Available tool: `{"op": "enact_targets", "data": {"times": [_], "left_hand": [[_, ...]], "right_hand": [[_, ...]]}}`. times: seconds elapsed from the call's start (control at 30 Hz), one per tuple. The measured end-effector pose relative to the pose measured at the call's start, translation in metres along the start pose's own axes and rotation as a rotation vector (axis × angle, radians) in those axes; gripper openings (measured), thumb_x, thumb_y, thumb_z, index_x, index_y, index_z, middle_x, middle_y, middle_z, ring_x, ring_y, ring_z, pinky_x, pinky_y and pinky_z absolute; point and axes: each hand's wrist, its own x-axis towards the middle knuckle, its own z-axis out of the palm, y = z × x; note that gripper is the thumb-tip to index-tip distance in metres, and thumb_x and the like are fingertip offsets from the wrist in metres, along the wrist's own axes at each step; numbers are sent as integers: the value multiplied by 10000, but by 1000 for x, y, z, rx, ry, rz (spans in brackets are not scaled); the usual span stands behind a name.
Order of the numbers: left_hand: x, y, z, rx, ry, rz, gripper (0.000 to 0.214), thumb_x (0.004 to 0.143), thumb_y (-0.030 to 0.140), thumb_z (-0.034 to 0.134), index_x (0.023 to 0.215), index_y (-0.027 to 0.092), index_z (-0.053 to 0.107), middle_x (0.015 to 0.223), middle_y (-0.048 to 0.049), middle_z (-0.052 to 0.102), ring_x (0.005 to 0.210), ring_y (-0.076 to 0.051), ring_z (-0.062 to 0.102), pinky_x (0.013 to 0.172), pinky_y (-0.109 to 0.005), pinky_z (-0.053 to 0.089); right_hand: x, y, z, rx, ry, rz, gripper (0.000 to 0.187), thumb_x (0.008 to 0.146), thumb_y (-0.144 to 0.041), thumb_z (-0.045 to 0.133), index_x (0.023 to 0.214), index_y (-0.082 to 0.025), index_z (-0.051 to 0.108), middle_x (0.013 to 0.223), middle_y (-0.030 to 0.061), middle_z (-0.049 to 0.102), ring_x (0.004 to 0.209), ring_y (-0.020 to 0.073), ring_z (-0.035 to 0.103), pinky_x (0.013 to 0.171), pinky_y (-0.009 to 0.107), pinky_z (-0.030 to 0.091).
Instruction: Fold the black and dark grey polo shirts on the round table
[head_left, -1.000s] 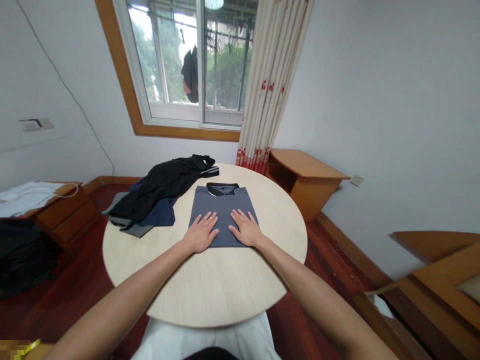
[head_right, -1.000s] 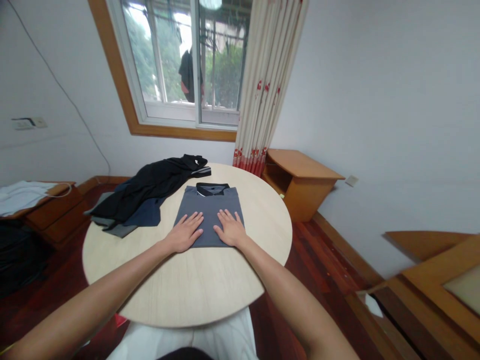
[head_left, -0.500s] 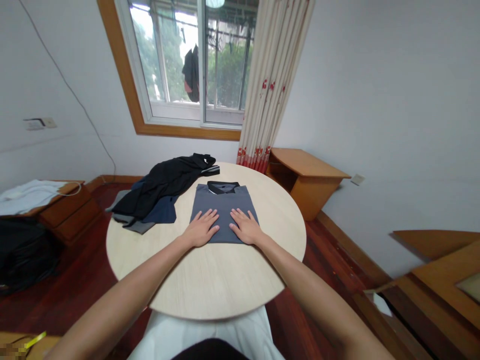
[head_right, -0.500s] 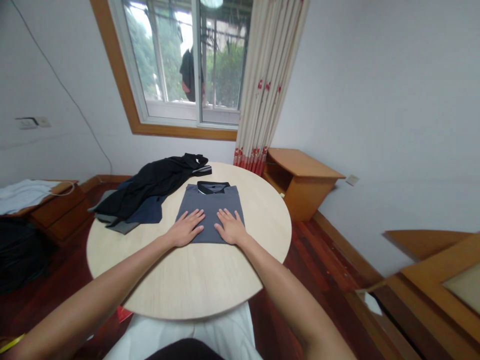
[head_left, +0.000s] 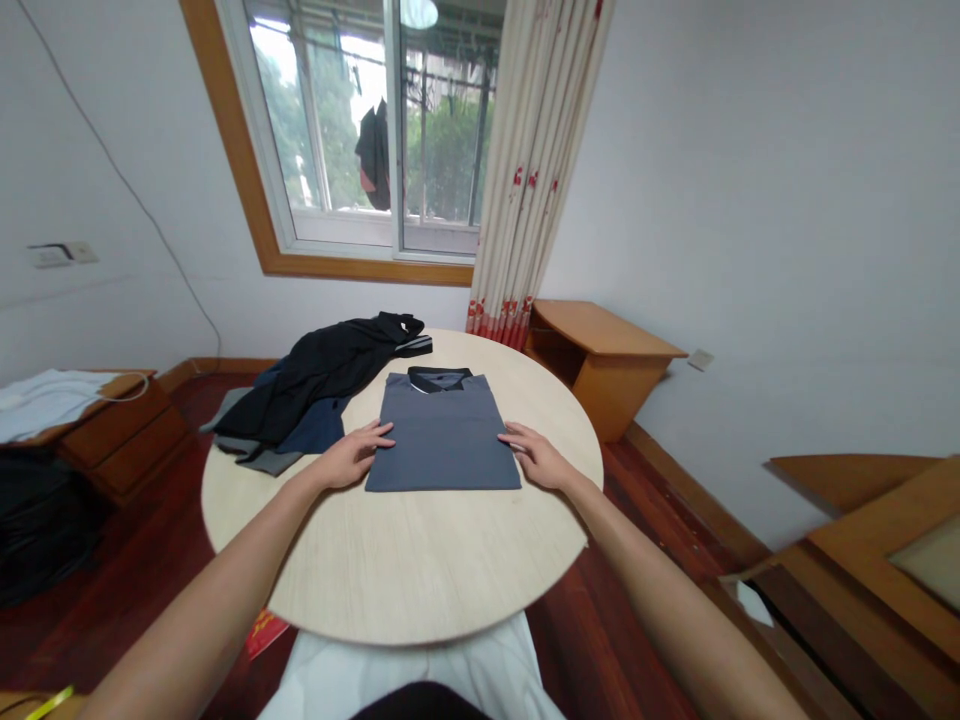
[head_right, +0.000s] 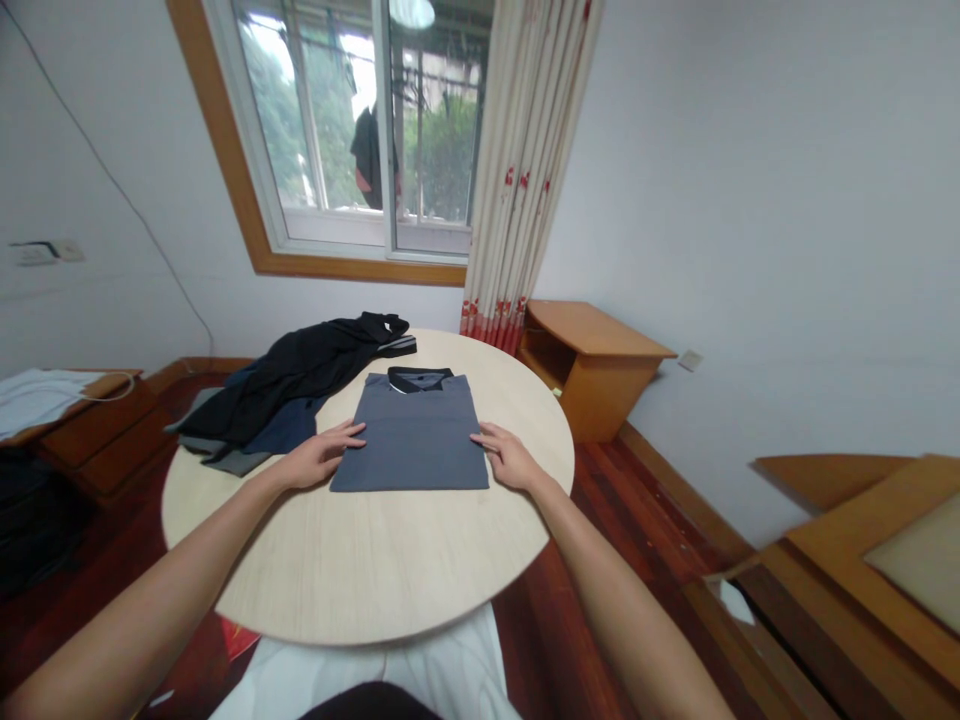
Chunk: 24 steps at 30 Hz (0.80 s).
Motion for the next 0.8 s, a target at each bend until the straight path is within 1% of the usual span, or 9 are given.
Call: {"op": "enact_targets", "data": {"times": [0.1, 0.17, 0.23, 0.33, 0.47, 0.57, 0.63, 0.7, 0.8], "left_hand": [[0, 4, 1, -8, -37, 11, 388, 814, 283, 515, 1140, 225, 716, 1507, -70, 442, 1461, -273, 297, 1189, -512, 228], [-1, 6, 3, -3, -24, -5, 334, 803, 266, 523, 1055, 236, 741, 1493, -63, 467, 1454, -277, 312, 1184, -527, 231], [-1, 7, 5, -10, 16, -18, 301, 797, 252, 520, 989, 235, 751, 1459, -63, 513, 1439, -271, 345, 1179, -518, 252], [-1, 10, 7, -37, 67, -25, 274, 816, 278, 513, 951, 242, 748, 1375, -66, 598, 1400, -265, 412, 1173, -508, 265], [-3, 20, 5, -157, 122, -50, 277, 841, 417, 545, 948, 249, 738, 1262, -79, 677, 1320, -265, 511, 1159, -490, 293], [-7, 34, 1, -303, 110, -83, 314, 804, 480, 606, 939, 234, 747, 1192, -91, 713, 1216, -268, 596, 1113, -436, 375], [-10, 45, -3, -367, 90, -120, 309, 774, 466, 651, 942, 232, 763, 1131, -88, 737, 1130, -276, 641, 1066, -413, 426], [-13, 54, -9, -394, 80, -132, 277, 751, 428, 686, 927, 235, 777, 1044, -80, 758, 1038, -278, 672, 1009, -398, 470], [-12, 62, -21, -410, 91, -105, 230, 719, 406, 721, 831, 213, 781, 864, -71, 752, 860, -253, 685, 863, -352, 528]], "right_hand": [[1, -9, -5, 102, -92, -20, 469, 794, -180, 559, 1247, -210, 674, 1500, 116, 439, 1396, 244, 396, 1153, 457, 306], [3, -14, -5, 147, -126, 4, 419, 763, -189, 605, 1165, -226, 717, 1490, 105, 454, 1387, 252, 409, 1141, 456, 322], [3, -16, -3, 149, -91, 29, 361, 752, -170, 598, 1073, -237, 749, 1463, 94, 490, 1367, 250, 434, 1132, 463, 331], [3, -17, 2, 100, 25, 33, 332, 754, -117, 529, 956, -246, 759, 1371, 77, 581, 1323, 239, 481, 1127, 487, 335], [1, -18, 4, 116, 127, 0, 364, 751, -94, 457, 978, -226, 710, 1253, 70, 657, 1274, 220, 523, 1116, 473, 357], [-3, -24, -1, 178, 170, -40, 343, 768, -127, 441, 1006, -208, 674, 1213, 84, 669, 1244, 219, 544, 1104, 447, 374], [-7, -31, -7, 215, 163, -36, 350, 755, -131, 443, 1015, -209, 665, 1197, 84, 671, 1238, 223, 548, 1102, 438, 374], [-11, -38, -16, 254, 123, 8, 371, 738, -128, 448, 1031, -211, 661, 1194, 79, 669, 1218, 228, 560, 1089, 423, 385], [-7, -43, -34, 309, 60, 64, 321, 759, -160, 466, 1007, -201, 666, 1103, 74, 688, 1080, 236, 617, 999, 391, 451]]}}
